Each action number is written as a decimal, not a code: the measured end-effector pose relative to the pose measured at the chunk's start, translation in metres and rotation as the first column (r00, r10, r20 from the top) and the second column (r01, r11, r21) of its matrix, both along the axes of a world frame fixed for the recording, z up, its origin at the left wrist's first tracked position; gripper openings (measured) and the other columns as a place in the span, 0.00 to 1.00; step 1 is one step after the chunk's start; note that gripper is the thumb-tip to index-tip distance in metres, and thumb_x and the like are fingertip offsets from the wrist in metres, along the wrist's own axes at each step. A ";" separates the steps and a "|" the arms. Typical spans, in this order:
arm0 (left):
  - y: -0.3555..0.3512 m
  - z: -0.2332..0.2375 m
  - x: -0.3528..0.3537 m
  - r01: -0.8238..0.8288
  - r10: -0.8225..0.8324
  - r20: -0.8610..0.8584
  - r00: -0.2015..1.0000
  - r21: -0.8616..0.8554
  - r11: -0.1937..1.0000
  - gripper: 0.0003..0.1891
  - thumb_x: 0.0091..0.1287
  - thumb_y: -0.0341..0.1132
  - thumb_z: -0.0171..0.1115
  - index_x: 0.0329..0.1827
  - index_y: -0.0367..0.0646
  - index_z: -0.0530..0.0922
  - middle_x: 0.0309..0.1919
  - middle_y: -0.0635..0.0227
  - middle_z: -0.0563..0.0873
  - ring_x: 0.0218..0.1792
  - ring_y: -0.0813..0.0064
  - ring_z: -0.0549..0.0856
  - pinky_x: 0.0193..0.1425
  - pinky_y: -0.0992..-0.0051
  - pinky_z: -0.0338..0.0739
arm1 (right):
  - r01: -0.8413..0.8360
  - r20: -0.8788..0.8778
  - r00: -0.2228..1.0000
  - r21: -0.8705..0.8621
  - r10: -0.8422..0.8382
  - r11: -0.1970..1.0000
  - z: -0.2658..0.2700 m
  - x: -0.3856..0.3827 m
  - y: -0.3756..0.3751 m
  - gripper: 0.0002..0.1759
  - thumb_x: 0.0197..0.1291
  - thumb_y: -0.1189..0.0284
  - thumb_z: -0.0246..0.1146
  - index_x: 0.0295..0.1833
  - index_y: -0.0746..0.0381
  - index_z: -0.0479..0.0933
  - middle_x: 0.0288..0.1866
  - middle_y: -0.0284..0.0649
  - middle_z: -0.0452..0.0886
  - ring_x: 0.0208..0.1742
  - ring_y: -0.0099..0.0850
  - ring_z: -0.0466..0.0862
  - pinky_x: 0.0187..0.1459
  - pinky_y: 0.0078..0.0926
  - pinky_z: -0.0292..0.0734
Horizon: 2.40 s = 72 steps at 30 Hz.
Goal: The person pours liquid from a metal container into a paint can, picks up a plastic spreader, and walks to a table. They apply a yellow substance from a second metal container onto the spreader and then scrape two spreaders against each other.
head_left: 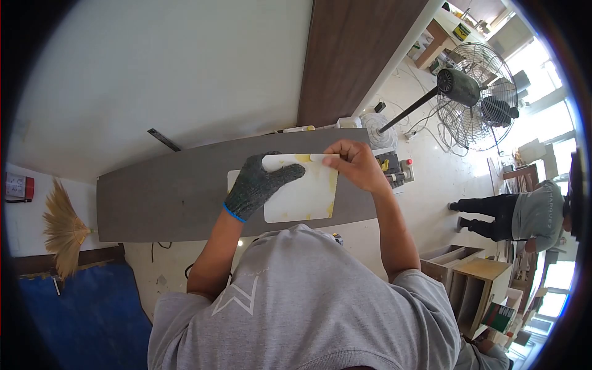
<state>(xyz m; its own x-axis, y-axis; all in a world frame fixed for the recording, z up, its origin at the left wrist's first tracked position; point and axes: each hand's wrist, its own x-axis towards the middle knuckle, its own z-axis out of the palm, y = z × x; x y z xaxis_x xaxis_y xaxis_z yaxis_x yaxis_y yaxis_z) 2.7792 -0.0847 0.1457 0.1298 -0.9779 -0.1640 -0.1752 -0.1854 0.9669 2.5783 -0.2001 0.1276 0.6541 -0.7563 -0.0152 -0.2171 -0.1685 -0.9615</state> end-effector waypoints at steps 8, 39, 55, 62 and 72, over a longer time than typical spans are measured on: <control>-0.003 0.001 -0.003 -0.020 0.018 -0.034 0.999 -0.042 0.999 0.11 0.60 0.36 0.71 0.40 0.38 0.84 0.30 0.68 0.87 0.30 0.83 0.84 0.36 0.78 0.78 | 0.141 -0.081 0.981 -0.316 -0.175 0.938 0.007 0.008 0.007 0.14 0.63 0.65 0.65 0.33 0.67 0.79 0.16 0.38 0.71 0.19 0.20 0.64 0.22 0.25 0.63; 0.002 0.026 -0.011 -0.020 0.023 0.059 0.998 -0.046 0.999 0.15 0.61 0.41 0.69 0.41 0.36 0.84 0.29 0.67 0.88 0.29 0.81 0.84 0.35 0.77 0.79 | 0.503 0.160 0.863 -0.167 -0.480 0.848 0.007 0.031 0.020 0.23 0.69 0.59 0.57 0.26 0.65 0.75 0.18 0.31 0.72 0.21 0.19 0.70 0.29 0.21 0.67; 0.012 0.016 -0.007 0.042 -0.042 -0.013 0.999 -0.023 0.999 0.14 0.61 0.37 0.69 0.42 0.34 0.84 0.32 0.65 0.88 0.32 0.81 0.84 0.38 0.76 0.79 | 0.097 0.064 0.995 -0.644 -0.074 0.759 0.058 -0.009 0.012 0.08 0.55 0.73 0.69 0.27 0.64 0.80 0.23 0.33 0.82 0.26 0.19 0.79 0.31 0.21 0.73; 0.022 -0.020 0.015 -0.148 0.142 -0.053 0.988 -0.147 0.978 0.11 0.61 0.30 0.68 0.44 0.33 0.84 0.36 0.68 0.87 0.36 0.80 0.82 0.43 0.77 0.77 | 0.495 0.000 0.863 -0.196 -0.505 0.847 0.056 -0.207 0.009 0.22 0.68 0.65 0.57 0.21 0.64 0.72 0.13 0.33 0.76 0.15 0.17 0.75 0.17 0.16 0.67; -0.016 -0.006 -0.020 0.263 -0.268 0.070 0.961 0.077 0.962 0.13 0.63 0.37 0.66 0.40 0.33 0.84 0.29 0.67 0.86 0.30 0.81 0.82 0.36 0.77 0.76 | 0.307 -0.077 0.942 -0.198 -0.326 0.931 0.001 -0.156 0.081 0.38 0.56 0.65 0.70 0.71 0.55 0.64 0.64 0.44 0.75 0.63 0.41 0.76 0.65 0.33 0.69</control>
<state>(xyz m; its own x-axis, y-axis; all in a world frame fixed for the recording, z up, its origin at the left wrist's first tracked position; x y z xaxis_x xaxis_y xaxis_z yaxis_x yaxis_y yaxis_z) 2.7594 -0.1009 0.1399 -0.1178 -0.9662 -0.2292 -0.3025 -0.1850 0.9350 2.4227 -0.1186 0.1284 0.3823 -0.9201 0.0847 -0.3869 -0.2426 -0.8896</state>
